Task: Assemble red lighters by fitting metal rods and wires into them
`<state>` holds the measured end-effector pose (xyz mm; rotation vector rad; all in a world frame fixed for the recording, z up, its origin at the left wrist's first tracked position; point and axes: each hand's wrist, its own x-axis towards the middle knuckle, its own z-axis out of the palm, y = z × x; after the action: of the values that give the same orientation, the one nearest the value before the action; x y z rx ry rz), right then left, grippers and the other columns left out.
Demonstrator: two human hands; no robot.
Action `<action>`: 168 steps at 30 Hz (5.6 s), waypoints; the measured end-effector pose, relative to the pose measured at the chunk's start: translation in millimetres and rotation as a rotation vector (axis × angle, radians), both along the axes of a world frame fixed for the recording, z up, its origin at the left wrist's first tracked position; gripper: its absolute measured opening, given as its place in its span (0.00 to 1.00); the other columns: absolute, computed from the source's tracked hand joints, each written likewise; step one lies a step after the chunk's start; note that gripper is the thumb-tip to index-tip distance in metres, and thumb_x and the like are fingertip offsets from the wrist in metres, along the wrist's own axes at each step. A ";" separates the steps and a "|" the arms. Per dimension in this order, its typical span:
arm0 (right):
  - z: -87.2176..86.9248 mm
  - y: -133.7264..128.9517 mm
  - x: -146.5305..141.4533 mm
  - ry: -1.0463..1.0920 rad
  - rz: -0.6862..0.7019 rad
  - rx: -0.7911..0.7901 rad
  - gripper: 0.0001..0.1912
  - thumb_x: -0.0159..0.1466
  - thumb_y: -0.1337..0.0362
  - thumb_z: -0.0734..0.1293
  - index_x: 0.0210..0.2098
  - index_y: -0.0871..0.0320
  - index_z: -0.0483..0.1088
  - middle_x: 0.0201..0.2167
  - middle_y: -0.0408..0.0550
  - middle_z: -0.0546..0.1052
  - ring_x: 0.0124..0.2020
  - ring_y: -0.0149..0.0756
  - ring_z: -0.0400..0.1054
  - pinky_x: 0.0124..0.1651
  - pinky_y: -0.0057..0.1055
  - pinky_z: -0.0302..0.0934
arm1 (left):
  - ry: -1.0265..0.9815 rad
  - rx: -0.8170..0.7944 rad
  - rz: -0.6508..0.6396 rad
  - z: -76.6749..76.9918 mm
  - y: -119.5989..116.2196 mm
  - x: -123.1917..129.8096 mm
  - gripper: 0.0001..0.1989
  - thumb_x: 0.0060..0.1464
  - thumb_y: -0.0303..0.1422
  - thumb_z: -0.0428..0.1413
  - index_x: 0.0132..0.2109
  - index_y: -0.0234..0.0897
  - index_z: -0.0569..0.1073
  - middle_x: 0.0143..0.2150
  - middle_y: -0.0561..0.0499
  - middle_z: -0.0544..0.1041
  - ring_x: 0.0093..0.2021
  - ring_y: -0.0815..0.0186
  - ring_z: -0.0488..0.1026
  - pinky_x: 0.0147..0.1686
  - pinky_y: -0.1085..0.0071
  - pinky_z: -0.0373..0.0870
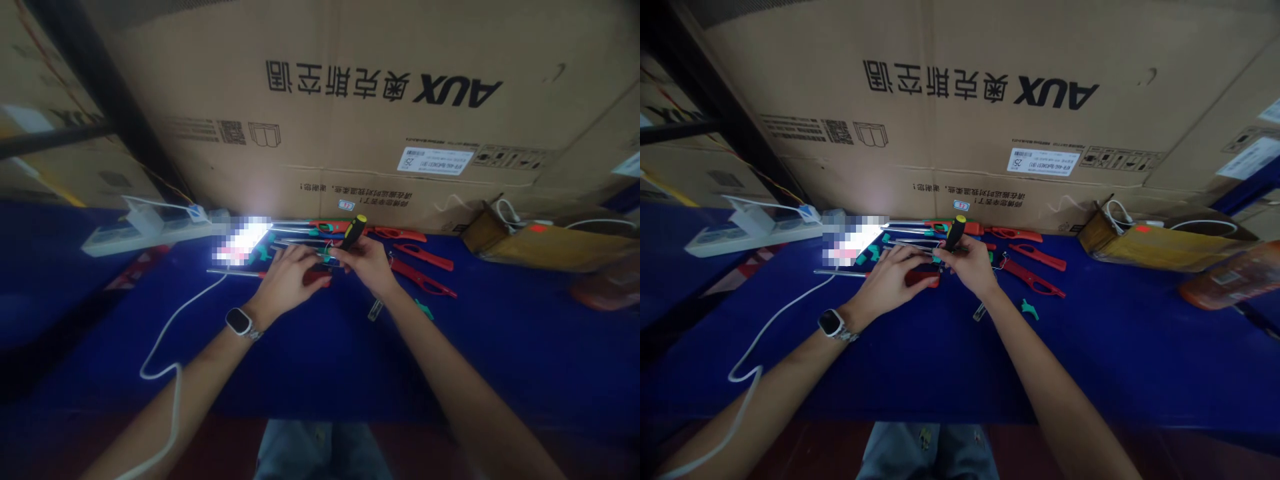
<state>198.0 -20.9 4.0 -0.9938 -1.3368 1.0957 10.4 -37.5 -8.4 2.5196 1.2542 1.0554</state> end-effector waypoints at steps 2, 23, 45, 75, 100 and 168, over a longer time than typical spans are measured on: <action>-2.3 1.7 -2.1 -0.038 -0.009 -0.002 0.22 0.45 0.49 0.80 0.26 0.59 0.73 0.20 0.41 0.74 0.19 0.30 0.65 0.20 0.28 0.60 | -0.210 -0.052 -0.040 2.6 6.1 9.9 0.07 0.50 0.35 0.67 0.38 0.42 0.81 0.38 0.47 0.80 0.41 0.56 0.74 0.45 0.59 0.68; 37.7 8.2 -17.0 -0.154 0.269 0.032 0.17 0.59 0.55 0.72 0.45 0.57 0.74 0.34 0.45 0.78 0.20 0.30 0.68 0.15 0.27 0.59 | -0.810 -0.358 -0.069 -17.8 17.9 15.6 0.08 0.46 0.37 0.69 0.29 0.37 0.81 0.27 0.48 0.82 0.27 0.64 0.77 0.30 0.70 0.72; 25.9 2.1 -16.9 -0.090 0.268 0.172 0.22 0.58 0.51 0.74 0.46 0.55 0.69 0.44 0.48 0.77 0.21 0.26 0.66 0.21 0.30 0.65 | -0.451 -0.260 -0.089 -2.9 12.7 6.7 0.06 0.57 0.26 0.57 0.34 0.36 0.80 0.33 0.50 0.83 0.35 0.63 0.80 0.40 0.68 0.74; 14.7 3.7 -21.4 -0.095 0.036 0.130 0.25 0.50 0.49 0.79 0.31 0.54 0.62 0.26 0.38 0.72 0.18 0.25 0.62 0.17 0.26 0.57 | -0.550 -0.278 -0.112 1.0 10.7 10.6 0.11 0.54 0.40 0.63 0.35 0.36 0.76 0.34 0.47 0.82 0.36 0.63 0.79 0.42 0.67 0.76; 4.1 3.3 -26.9 -0.135 -0.149 0.238 0.26 0.51 0.50 0.78 0.26 0.53 0.58 0.20 0.36 0.67 0.20 0.28 0.62 0.23 0.28 0.59 | 0.142 -0.233 -0.102 3.5 13.5 -31.1 0.09 0.50 0.32 0.66 0.41 0.41 0.83 0.40 0.46 0.81 0.39 0.56 0.78 0.40 0.62 0.72; 21.8 -4.3 -12.3 -0.093 0.226 0.075 0.21 0.54 0.47 0.75 0.36 0.58 0.75 0.33 0.46 0.78 0.20 0.27 0.67 0.17 0.26 0.62 | 0.216 -0.297 -0.018 6.9 10.8 -27.8 0.11 0.51 0.34 0.67 0.43 0.42 0.83 0.42 0.48 0.80 0.43 0.57 0.77 0.43 0.63 0.72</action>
<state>185.8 -25.1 25.8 -0.8621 -1.5844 1.1691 -17.4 -26.7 -1.5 2.4539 1.3253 0.5533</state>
